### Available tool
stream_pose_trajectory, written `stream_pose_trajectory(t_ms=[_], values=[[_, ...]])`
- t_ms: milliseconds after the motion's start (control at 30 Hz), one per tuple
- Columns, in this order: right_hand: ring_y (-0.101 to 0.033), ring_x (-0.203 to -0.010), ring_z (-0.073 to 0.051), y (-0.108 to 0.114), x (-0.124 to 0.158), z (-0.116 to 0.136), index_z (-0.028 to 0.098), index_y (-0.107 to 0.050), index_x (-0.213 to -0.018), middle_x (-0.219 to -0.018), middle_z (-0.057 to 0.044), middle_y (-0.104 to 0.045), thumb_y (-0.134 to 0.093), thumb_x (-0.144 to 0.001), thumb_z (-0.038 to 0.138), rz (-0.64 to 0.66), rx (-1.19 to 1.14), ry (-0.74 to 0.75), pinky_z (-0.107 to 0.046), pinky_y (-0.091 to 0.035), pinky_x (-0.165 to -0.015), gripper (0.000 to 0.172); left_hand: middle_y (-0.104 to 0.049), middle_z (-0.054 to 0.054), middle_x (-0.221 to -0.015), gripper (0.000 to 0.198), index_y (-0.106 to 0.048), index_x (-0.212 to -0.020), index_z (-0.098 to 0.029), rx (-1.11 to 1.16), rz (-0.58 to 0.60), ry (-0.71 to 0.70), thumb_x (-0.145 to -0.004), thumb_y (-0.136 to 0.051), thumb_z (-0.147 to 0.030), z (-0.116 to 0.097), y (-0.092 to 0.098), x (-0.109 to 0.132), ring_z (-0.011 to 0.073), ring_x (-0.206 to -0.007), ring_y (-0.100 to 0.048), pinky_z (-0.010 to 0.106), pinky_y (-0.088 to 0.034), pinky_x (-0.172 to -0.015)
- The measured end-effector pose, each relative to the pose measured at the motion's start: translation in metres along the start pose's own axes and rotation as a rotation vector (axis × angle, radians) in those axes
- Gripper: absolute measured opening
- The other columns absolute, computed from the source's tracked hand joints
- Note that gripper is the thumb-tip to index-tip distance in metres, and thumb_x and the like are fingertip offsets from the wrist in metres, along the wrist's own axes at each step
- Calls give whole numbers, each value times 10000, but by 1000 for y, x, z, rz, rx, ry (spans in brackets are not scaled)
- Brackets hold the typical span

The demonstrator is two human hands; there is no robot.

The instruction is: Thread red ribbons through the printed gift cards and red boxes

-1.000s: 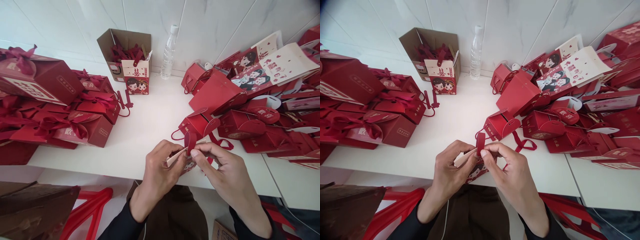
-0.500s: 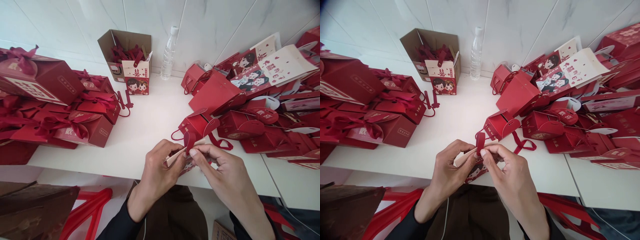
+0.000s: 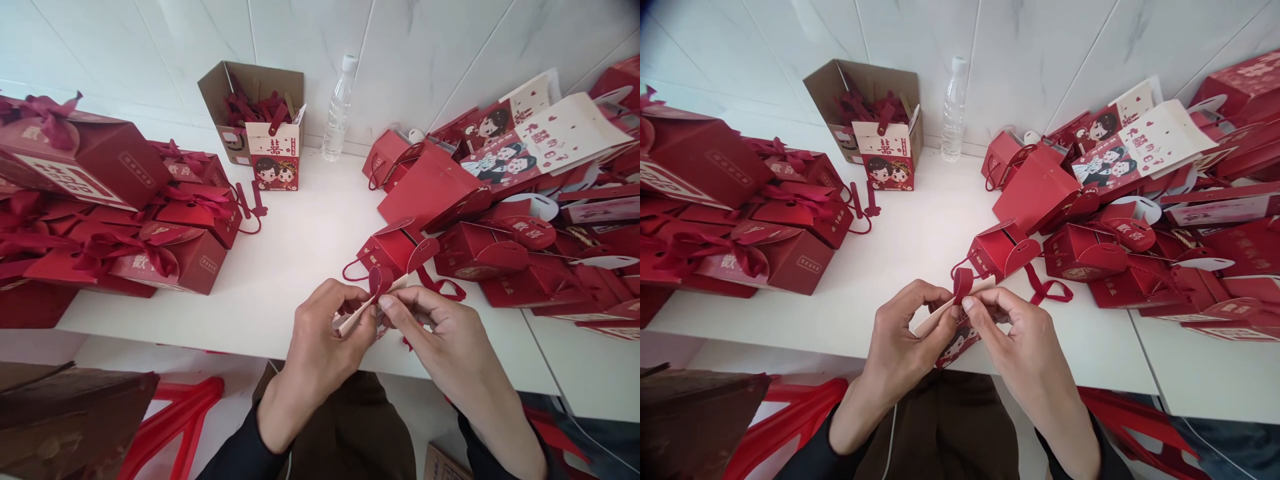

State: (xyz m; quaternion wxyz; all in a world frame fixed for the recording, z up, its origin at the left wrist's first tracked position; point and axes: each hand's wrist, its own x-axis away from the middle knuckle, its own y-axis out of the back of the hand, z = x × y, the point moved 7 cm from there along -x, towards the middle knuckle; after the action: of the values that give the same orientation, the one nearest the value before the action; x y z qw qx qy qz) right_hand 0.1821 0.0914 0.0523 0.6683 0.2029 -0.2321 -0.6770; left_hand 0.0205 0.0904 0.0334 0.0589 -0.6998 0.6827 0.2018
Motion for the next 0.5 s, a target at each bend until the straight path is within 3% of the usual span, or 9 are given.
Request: stream_pose_trajectory(t_ms=[233,500], values=[[-444,-445,-101,-3,0,-1,258,-774,-862,-558,40,-598,-651,-968,509,29,-73,22,-198,-363,-381,299,-679,-20,-791,44,-689,-859,-166,-60,-38,31,-880,-683,-127,0,2,-1,68,-691,-587,164,-471,-658],[-457,-515,-90,-8,0,-12,264,-775,-935,-667,38,-628,-682,-970,487,121,-198,-18,-196,-392,-444,245,-698,-24,-811,53,-701,-894,-174,-75,-35,35,-902,-679,-126,-2,2,2,66,-711,-624,156,-483,-666]])
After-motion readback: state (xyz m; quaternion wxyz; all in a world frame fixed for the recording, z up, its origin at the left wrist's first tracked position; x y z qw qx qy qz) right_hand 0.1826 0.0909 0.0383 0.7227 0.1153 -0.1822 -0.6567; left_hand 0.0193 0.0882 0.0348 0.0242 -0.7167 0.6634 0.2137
